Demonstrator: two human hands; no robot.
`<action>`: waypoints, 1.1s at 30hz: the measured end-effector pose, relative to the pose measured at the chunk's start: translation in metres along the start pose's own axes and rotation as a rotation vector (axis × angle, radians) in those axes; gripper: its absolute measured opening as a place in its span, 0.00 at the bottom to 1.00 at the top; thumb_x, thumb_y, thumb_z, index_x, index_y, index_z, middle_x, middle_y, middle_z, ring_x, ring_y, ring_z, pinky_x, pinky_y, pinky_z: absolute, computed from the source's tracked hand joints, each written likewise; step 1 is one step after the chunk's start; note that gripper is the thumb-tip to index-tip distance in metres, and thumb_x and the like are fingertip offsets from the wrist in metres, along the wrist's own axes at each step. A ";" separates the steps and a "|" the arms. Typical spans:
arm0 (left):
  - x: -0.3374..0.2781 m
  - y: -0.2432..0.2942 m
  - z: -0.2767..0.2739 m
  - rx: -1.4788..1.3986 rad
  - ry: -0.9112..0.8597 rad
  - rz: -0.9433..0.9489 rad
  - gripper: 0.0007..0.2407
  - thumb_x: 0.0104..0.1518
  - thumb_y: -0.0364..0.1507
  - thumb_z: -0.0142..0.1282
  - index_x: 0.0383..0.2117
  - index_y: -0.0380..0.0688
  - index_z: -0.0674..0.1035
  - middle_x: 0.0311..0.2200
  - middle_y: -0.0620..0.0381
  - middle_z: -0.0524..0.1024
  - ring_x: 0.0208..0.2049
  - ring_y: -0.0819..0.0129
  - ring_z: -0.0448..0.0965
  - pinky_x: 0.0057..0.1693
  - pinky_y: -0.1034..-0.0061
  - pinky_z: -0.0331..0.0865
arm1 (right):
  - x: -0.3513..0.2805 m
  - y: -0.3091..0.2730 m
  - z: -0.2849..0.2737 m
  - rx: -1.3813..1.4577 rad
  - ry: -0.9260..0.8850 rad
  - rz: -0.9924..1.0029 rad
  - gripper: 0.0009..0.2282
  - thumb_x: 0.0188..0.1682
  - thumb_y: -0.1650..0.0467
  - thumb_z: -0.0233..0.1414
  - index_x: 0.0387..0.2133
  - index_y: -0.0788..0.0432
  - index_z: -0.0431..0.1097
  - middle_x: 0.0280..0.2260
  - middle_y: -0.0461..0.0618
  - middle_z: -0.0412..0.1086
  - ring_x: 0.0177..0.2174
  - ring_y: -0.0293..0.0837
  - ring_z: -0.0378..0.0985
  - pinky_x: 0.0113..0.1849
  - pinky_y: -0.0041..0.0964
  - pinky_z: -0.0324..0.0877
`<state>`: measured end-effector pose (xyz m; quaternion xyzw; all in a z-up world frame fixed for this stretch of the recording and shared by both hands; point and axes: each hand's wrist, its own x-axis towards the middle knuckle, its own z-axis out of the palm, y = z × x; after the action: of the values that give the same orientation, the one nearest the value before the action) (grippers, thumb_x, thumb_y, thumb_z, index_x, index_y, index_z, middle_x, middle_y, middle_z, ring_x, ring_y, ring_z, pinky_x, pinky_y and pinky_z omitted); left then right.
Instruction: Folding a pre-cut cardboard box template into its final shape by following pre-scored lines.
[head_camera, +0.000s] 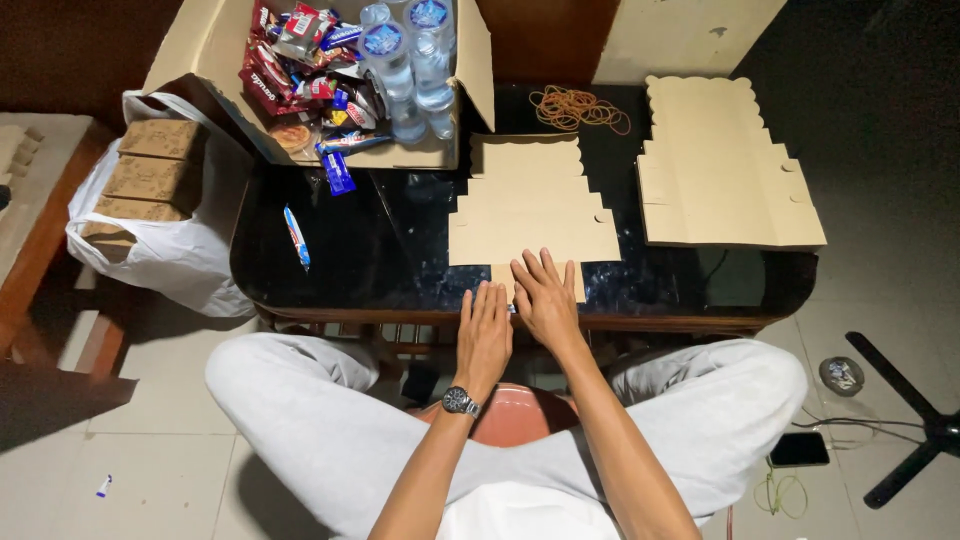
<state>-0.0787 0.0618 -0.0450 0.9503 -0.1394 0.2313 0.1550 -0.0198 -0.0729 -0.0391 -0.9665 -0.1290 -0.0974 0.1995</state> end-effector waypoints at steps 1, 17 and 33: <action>-0.003 0.003 -0.004 0.009 -0.001 0.011 0.17 0.67 0.28 0.40 0.59 0.30 0.70 0.56 0.36 0.72 0.65 0.50 0.66 0.72 0.53 0.49 | 0.001 0.000 0.000 0.001 0.004 -0.004 0.19 0.55 0.63 0.45 0.60 0.41 0.68 0.65 0.42 0.62 0.67 0.49 0.54 0.64 0.66 0.41; -0.016 0.020 -0.028 -0.043 -0.040 -0.031 0.19 0.64 0.28 0.40 0.59 0.29 0.70 0.58 0.35 0.71 0.66 0.49 0.63 0.73 0.51 0.44 | 0.002 0.006 0.008 -0.010 0.019 -0.026 0.18 0.55 0.63 0.47 0.60 0.41 0.69 0.65 0.42 0.62 0.67 0.49 0.54 0.64 0.64 0.40; 0.035 -0.003 0.018 0.078 -0.151 -0.043 0.24 0.57 0.31 0.47 0.60 0.29 0.69 0.59 0.36 0.70 0.67 0.48 0.62 0.73 0.49 0.40 | 0.003 0.002 0.002 -0.010 -0.018 0.015 0.19 0.57 0.62 0.44 0.63 0.42 0.66 0.66 0.44 0.59 0.68 0.51 0.52 0.64 0.66 0.38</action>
<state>-0.0405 0.0515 -0.0435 0.9731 -0.1212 0.1606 0.1120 -0.0160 -0.0734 -0.0405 -0.9693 -0.1231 -0.0877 0.1940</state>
